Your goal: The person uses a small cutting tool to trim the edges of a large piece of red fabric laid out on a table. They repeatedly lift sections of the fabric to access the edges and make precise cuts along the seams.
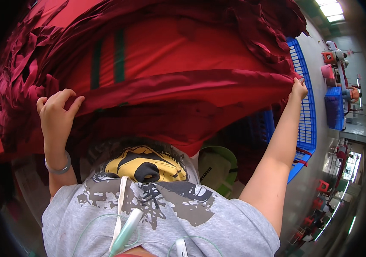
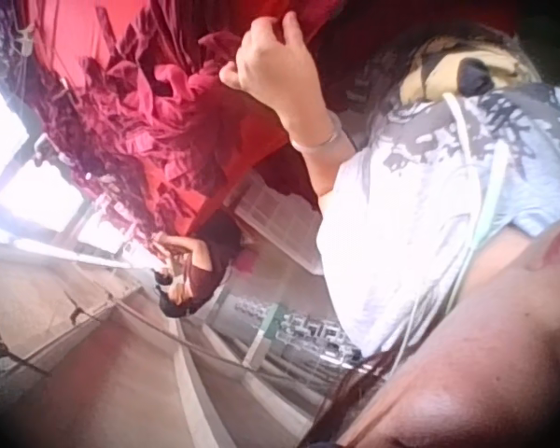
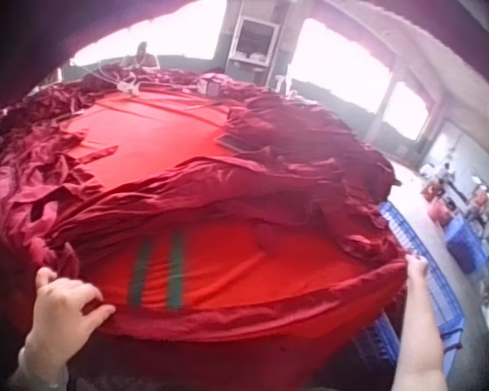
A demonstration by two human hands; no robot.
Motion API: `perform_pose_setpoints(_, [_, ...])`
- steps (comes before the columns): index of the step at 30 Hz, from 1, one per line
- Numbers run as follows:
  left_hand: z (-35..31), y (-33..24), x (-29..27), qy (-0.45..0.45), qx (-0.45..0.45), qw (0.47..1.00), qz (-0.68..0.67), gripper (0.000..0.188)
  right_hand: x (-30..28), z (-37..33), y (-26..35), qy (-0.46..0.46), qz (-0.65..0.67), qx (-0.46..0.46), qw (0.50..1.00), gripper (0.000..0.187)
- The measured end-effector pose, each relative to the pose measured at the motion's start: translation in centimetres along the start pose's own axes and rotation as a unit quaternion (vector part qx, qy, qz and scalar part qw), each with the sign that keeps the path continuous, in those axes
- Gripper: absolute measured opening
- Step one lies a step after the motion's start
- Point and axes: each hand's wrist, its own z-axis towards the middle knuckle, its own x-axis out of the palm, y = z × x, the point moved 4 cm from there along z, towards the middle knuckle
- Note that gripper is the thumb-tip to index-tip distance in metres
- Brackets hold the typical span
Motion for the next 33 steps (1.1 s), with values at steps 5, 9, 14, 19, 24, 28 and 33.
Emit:
perform_pose_setpoints(5, [-0.1, -0.9, 0.3, 0.003, 0.012, 1.0, -0.002, 0.015, -1.7, 1.5, -1.9, -0.05, 0.124, -0.041, 0.99, 0.036])
perform_pose_setpoints(9, [-0.9, -1.5, 0.2, -0.014, 0.008, 0.999, 0.044, 0.013, -1.5, -1.7, 0.3, -0.076, -0.216, -0.12, 0.966, 0.057])
perform_pose_setpoints(14, [-2.5, -4.3, 0.1, -0.075, 0.122, 0.988, -0.056, 0.025, -3.0, -8.5, 7.8, 0.05, -0.086, -0.173, 0.98, 0.055])
perform_pose_setpoints(19, [-3.2, -4.9, 2.3, 0.007, 0.145, 0.984, -0.106, 0.044, -1.1, -27.6, 18.5, 0.311, 0.16, -0.191, 0.917, 0.035])
perform_pose_setpoints(24, [-3.3, -3.8, 3.3, 0.015, 0.133, 0.985, -0.11, 0.051, -3.8, -46.1, 24.0, 0.441, 0.149, -0.436, 0.77, 0.043])
perform_pose_setpoints(28, [-3.4, -3.9, 3.6, 0.003, 0.13, 0.984, -0.126, 0.055, -3.5, -51.6, 24.5, 0.449, 0.073, -0.532, 0.714, 0.034])
perform_pose_setpoints(33, [-3.9, -4.4, 4.1, -0.014, 0.127, 0.987, -0.102, 0.055, -3.3, -52.9, 24.4, 0.414, 0.004, -0.545, 0.729, 0.028])
